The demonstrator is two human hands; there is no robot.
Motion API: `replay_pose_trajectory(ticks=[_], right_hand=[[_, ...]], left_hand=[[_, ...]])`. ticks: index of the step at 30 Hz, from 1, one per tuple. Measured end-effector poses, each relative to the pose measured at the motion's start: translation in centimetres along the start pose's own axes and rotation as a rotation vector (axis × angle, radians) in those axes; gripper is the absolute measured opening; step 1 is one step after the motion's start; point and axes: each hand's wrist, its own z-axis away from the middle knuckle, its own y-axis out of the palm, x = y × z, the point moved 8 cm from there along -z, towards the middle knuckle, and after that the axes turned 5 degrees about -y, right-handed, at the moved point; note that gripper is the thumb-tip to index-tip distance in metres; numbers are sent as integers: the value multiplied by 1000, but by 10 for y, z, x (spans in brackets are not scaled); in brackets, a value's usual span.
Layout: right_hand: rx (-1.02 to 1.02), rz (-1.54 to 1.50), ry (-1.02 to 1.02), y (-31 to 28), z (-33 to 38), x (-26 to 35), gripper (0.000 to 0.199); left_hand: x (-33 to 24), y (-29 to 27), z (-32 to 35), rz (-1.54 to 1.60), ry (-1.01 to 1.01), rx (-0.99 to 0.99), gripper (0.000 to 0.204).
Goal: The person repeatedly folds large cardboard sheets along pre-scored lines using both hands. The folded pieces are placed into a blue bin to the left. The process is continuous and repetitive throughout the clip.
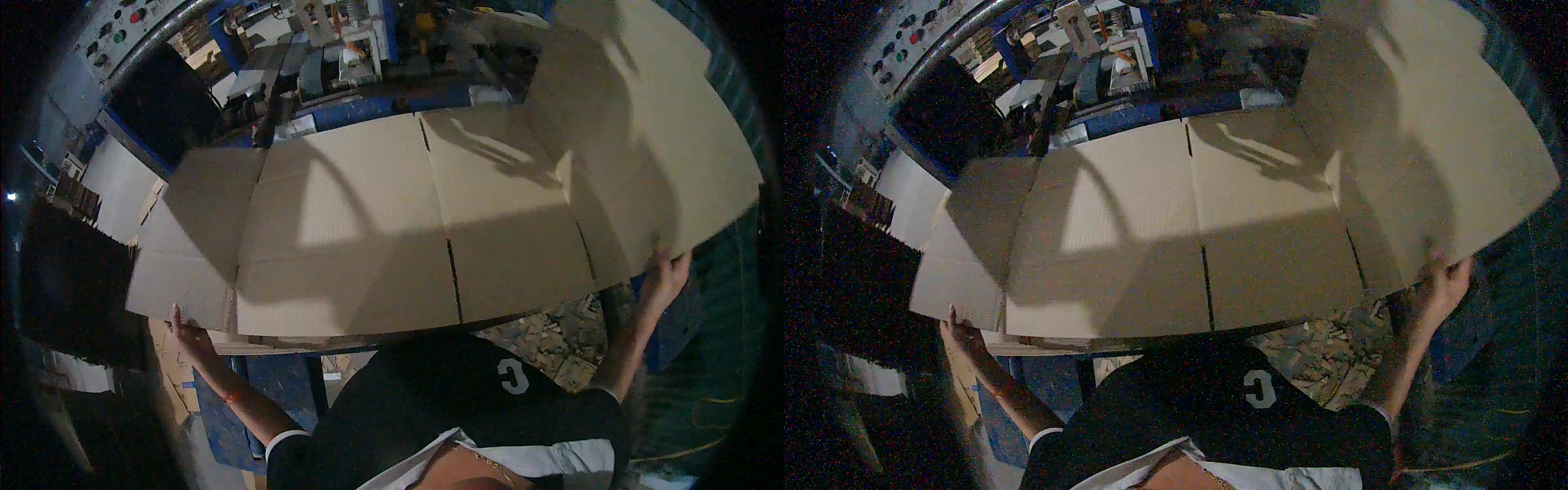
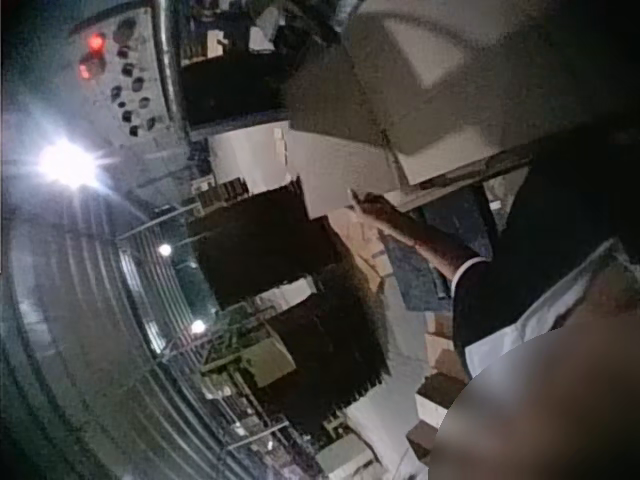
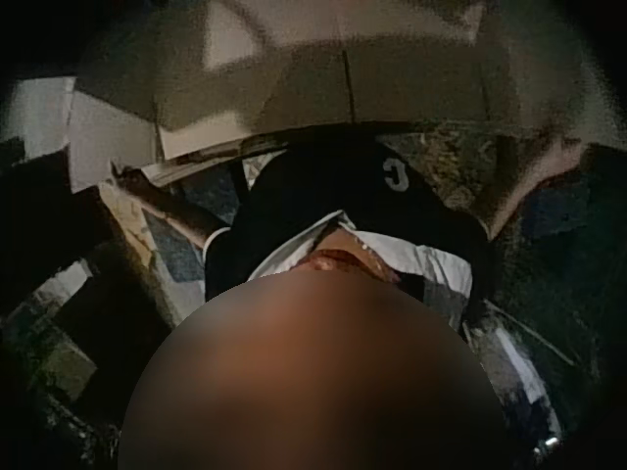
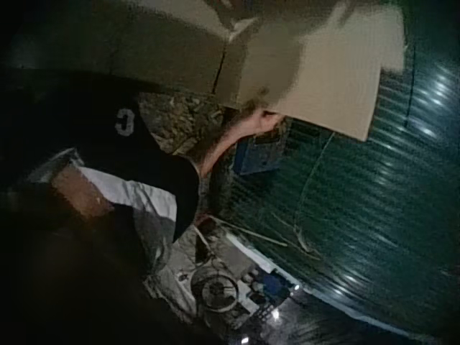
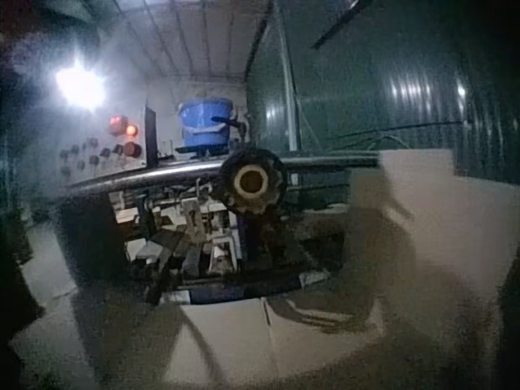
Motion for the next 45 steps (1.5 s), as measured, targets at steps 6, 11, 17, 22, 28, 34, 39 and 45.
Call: replay_pose_trajectory(ticks=[6,11,17,22,28,34,39,45], right_hand=[[847,233,-274,107,115,26,27],[1160,249,-888,164,160,59,21],[1146,232,-878,179,146,41,40],[1200,374,-669,213,98,9,59],[1286,527,-700,295,48,-16,77],[1051,401,-205,361,-7,-62,60],[896,711,-487,313,-8,-48,56],[130,1030,2,62,-12,-79,65]], left_hand=[[-37,114,116,-426,161,287,35],[-19,232,209,-1225,735,1013,51],[-18,250,213,-1301,794,1063,53],[-8,270,173,-1266,785,1029,54],[18,320,94,-1062,935,960,51],[53,406,41,-1215,988,828,49],[38,388,32,-1071,928,624,74],[-15,118,9,-1326,605,-274,64]])
